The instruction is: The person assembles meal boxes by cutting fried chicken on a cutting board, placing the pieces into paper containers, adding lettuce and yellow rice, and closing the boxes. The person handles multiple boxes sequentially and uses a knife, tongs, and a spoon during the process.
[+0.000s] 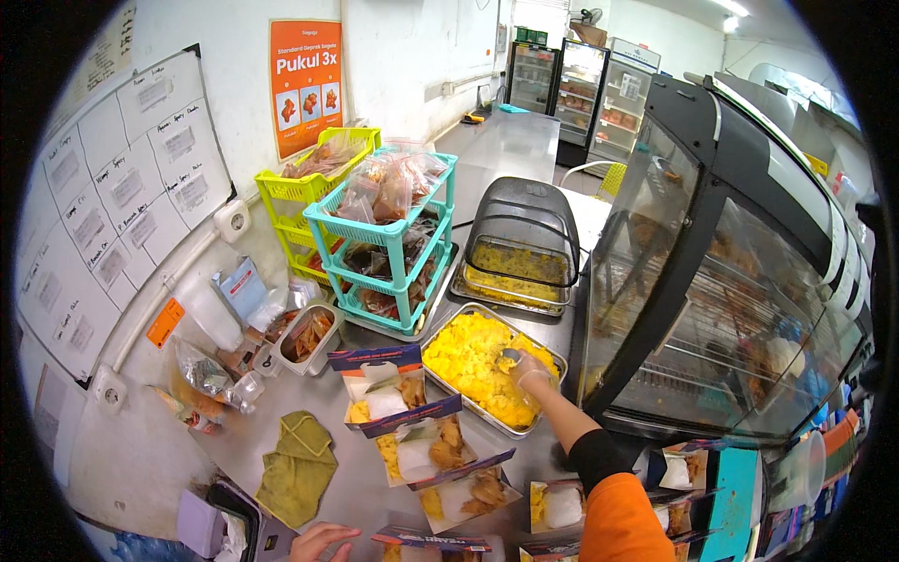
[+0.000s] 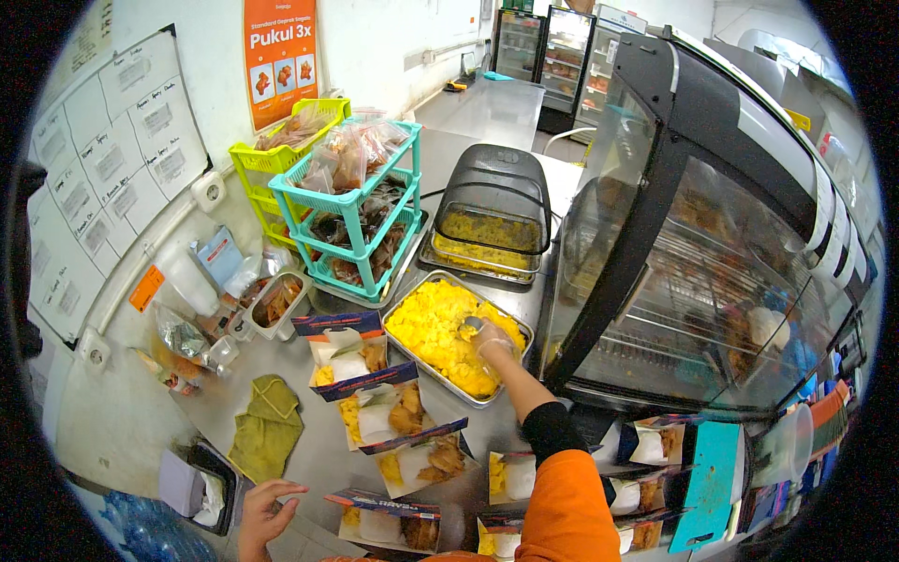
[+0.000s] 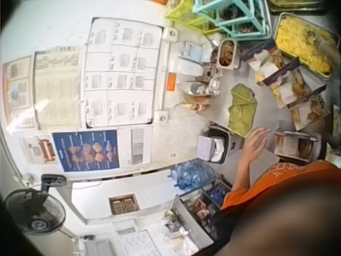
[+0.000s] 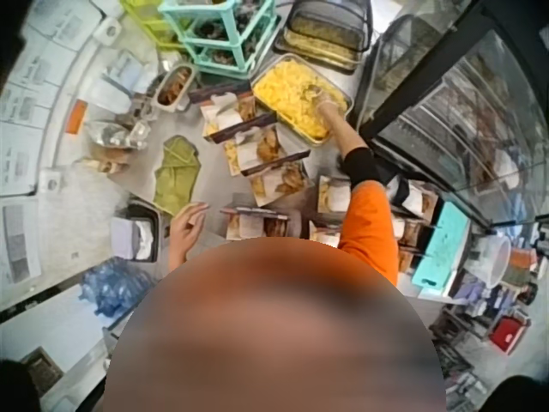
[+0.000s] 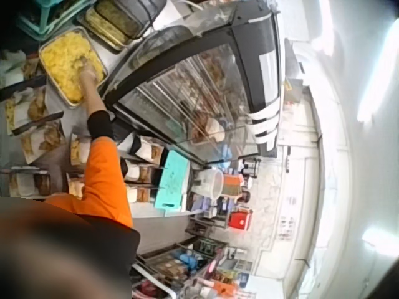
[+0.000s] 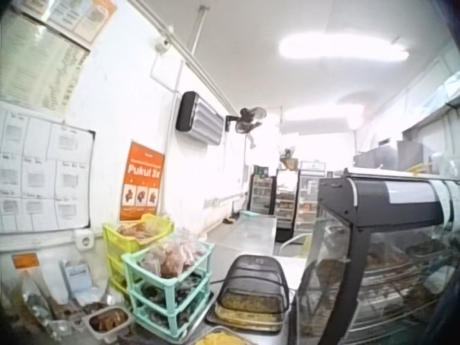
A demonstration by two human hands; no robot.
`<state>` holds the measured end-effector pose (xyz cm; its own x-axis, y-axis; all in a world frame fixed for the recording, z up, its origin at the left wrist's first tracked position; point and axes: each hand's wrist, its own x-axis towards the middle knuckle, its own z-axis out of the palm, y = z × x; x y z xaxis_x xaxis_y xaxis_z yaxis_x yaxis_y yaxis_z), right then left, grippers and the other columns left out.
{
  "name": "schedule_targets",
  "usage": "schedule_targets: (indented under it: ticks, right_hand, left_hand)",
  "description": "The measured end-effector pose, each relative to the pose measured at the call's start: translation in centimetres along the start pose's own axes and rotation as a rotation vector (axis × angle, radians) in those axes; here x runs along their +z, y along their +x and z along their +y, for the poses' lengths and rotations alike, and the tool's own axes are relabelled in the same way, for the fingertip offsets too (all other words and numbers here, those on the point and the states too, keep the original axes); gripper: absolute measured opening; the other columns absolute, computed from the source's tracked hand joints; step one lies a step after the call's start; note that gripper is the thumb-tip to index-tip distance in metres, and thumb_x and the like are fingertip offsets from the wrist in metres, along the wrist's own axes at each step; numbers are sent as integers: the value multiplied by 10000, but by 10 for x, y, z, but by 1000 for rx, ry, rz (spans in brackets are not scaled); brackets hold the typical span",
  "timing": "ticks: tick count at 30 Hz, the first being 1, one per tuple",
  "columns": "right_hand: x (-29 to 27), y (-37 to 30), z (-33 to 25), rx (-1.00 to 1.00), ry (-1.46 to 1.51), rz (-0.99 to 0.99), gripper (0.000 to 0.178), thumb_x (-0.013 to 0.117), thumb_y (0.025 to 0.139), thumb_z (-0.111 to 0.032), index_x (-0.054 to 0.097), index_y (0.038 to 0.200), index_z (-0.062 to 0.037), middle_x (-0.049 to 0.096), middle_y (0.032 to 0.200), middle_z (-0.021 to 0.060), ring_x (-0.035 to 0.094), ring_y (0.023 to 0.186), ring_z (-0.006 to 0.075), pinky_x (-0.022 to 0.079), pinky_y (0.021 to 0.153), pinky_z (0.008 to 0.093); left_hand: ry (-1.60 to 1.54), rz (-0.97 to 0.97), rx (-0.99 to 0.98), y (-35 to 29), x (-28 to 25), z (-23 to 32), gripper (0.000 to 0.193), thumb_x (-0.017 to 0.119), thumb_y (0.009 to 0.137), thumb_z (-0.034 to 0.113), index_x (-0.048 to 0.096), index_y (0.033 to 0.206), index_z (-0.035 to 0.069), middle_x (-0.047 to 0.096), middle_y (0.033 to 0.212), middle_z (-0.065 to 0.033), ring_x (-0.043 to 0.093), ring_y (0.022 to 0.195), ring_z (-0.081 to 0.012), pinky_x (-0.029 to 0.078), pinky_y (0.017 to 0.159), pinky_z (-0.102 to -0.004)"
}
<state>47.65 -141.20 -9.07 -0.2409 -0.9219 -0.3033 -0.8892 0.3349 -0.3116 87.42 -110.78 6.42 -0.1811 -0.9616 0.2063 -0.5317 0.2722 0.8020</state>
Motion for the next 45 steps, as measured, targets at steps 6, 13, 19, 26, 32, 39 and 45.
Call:
schedule_targets:
  ticks: [6, 13, 19, 26, 32, 39, 45]
  right_hand:
    - [-23, -4, -1, 299, 522, -422, 1053, 629, 613, -733, 354, 1360, -44, 560, 1171, 238, 546, 1101, 327, 459, 837, 469]
    - [-42, -40, 2, 100, 1408, -563, 534, 538, 797, -632, 504, 1003, -140, 343, 511, -40, 295, 360, 59, 265, 338, 213]
    - [-46, -38, 5, 78, 1089, -365, 526, 704, 724, -501, 532, 915, -42, 458, 634, 51, 419, 477, 142, 309, 392, 306]
    - [-57, -55, 5, 87, 1133, -460, 370, 697, 776, -411, 525, 896, -107, 394, 607, -31, 343, 466, 78, 262, 410, 249]
    - [-108, -106, 8, 52, 1310, -410, 350, 697, 785, -405, 515, 791, -106, 383, 571, -46, 310, 439, 53, 229, 388, 213]
    - [-193, -247, 97, -158, 930, -300, 288, 664, 822, -342, 573, 802, -70, 443, 560, -19, 353, 413, 73, 286, 374, 269]
    - [-219, -381, 205, 335, 604, -276, 319, 661, 808, -389, 616, 837, -75, 495, 584, -32, 417, 484, 89, 316, 436, 263]
  left_hand:
    - [-36, -22, -15, 4, -2, 12, 210, 637, 715, 17, 671, 921, 43, 663, 879, -121, 641, 808, -250, 490, 721, -315]
    - [-78, -110, 70, 15, -1, 21, 236, 632, 712, 8, 671, 941, 49, 661, 892, -113, 636, 818, -248, 486, 747, -309]
    - [-145, -255, 212, 36, 9, 35, 254, 626, 727, -12, 667, 969, 50, 661, 921, -100, 633, 829, -241, 485, 742, -311]
    - [-186, -404, 365, 57, 26, 47, 301, 645, 721, -27, 657, 1008, 64, 657, 919, -85, 623, 824, -229, 477, 739, -320]
    - [-115, -737, 589, 93, 45, 78, 325, 638, 777, 65, 608, 1100, 85, 624, 996, -69, 591, 898, -235, 450, 786, -341]
    - [-151, -1369, 947, 124, 173, 136, 296, 522, 879, 161, 554, 1160, 73, 578, 1032, -96, 558, 950, -271, 442, 839, -367]
    - [-27, -1506, 1124, 85, 357, 168, 261, 484, 812, 55, 584, 1052, 26, 575, 1000, -147, 558, 945, -314, 453, 809, -395]
